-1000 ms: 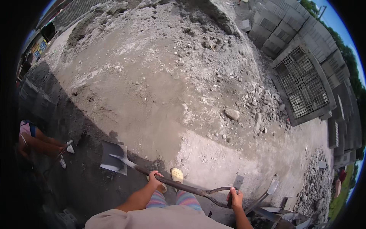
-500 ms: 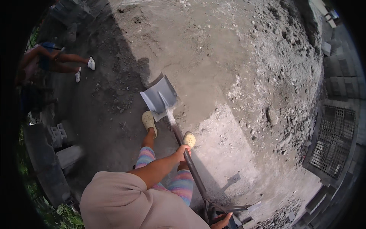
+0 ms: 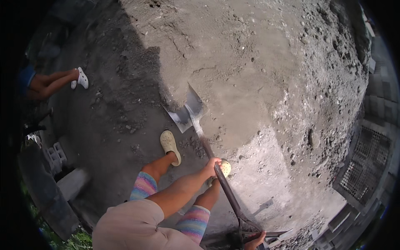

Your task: The person uses a shovel to scoop and move sand at a construction site. They repeatedly lift and pour sand near a cement mixer while another person works nearby.

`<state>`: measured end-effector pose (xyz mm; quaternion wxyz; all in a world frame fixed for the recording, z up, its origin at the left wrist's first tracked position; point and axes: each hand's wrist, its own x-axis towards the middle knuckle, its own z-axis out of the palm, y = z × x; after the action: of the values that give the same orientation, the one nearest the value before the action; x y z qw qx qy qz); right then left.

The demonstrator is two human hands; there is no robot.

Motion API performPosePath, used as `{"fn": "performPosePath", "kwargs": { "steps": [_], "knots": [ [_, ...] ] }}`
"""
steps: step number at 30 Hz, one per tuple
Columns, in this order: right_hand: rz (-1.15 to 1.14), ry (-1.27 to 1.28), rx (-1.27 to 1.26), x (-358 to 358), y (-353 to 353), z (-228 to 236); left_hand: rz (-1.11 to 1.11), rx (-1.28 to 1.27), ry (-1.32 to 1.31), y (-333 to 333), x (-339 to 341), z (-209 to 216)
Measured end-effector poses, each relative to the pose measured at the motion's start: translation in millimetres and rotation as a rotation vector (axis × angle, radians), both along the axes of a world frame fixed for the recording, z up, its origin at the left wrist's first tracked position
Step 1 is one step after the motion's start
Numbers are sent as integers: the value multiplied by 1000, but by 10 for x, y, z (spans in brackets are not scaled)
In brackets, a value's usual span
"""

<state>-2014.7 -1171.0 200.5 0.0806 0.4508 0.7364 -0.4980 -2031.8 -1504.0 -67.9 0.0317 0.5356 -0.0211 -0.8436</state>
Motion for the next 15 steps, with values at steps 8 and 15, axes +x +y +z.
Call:
{"fn": "performPosePath", "kwargs": {
  "steps": [8,15],
  "knots": [
    [-135,-139,-83,453,-826,-572,-185,80,-247,-776,286,-711],
    [-103,-148,-229,225,171,-279,-111,13,-319,-130,179,95]
  ]
}}
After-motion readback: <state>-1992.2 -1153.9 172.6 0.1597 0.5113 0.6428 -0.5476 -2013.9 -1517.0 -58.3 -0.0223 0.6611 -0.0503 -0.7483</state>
